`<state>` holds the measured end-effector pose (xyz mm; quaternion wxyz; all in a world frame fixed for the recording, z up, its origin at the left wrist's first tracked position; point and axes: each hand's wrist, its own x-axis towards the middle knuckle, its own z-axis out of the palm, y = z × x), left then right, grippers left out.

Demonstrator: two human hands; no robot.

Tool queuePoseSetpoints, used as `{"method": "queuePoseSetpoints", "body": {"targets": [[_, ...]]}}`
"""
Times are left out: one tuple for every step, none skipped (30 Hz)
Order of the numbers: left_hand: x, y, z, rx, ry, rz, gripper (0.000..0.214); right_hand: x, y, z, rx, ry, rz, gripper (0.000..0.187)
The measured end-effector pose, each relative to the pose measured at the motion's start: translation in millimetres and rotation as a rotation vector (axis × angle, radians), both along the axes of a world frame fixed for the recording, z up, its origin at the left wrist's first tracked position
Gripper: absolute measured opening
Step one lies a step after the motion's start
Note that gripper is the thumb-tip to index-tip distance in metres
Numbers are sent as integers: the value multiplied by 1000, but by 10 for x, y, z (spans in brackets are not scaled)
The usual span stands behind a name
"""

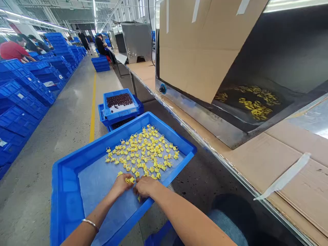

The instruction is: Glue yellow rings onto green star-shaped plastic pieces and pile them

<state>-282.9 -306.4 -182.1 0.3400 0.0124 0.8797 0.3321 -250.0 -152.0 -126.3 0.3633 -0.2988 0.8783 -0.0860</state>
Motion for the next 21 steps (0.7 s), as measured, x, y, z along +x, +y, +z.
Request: {"method": "queuePoseSetpoints", "body": {"targets": [[-27, 20, 4, -16, 33, -13, 28, 0, 14, 15, 12, -10, 8, 23], [-52, 37, 13, -29, 62, -24, 28, -3, 33, 30, 25, -23, 13, 22], [-73, 54, 26, -38, 83, -33, 29, -8, 58, 46, 36, -37, 14, 22], [-90, 70, 42, -42, 96, -40, 31, -15, 89, 61, 45, -51, 10, 22], [-101, 86, 60, -44, 104, -47, 32, -25, 128, 77, 50, -62, 3, 21], [-107, 103, 80, -44, 108, -53, 34, -36, 175, 95, 50, -68, -9, 20], [-109, 122, 101, -44, 110, -58, 35, -47, 228, 116, 44, -67, -24, 19], [-107, 142, 121, -46, 113, -63, 35, -59, 285, 142, 33, -61, -45, 18], [-102, 162, 139, -49, 116, -66, 35, -69, 346, 175, 14, -48, -69, 17], [-96, 181, 156, -56, 118, -69, 35, -77, 407, 217, -10, -27, -98, 16], [-91, 197, 171, -66, 120, -71, 35, -78, 465, 269, -40, 1, -132, 16], [-87, 205, 186, -79, 120, -71, 35, -69, 519, 331, -80, 37, -171, 17], [-88, 205, 205, -95, 120, -71, 35, -46, 566, 404, -127, 80, -214, 17], [-92, 193, 231, -115, 121, -70, 34, -4, 604, 485, -181, 128, -260, 17], [-100, 170, 270, -139, 124, -72, 34, 62, 634, 572, -238, 176, -309, 20], [-108, 140, 327, -164, 130, -77, 33, 157, 659, 665, -293, 224, -361, 24], [-116, 109, 405, -189, 143, -90, 33, 284, 681, 759, -344, 269, -413, 29], [-120, 87, 507, -213, 166, -110, 32, 443, 706, 852, -388, 311, -466, 31], [-117, 84, 629, -236, 200, -140, 30, 631, 736, 941, -427, 351, -514, 31], [-110, 108, 764, -251, 245, -179, 29, 842, 774, 1022, -455, 387, -559, 31], [-100, 169, 902, -263, 286, -225, 27, 1066, 819, 1093, -504, 429, -605, 30]]}}
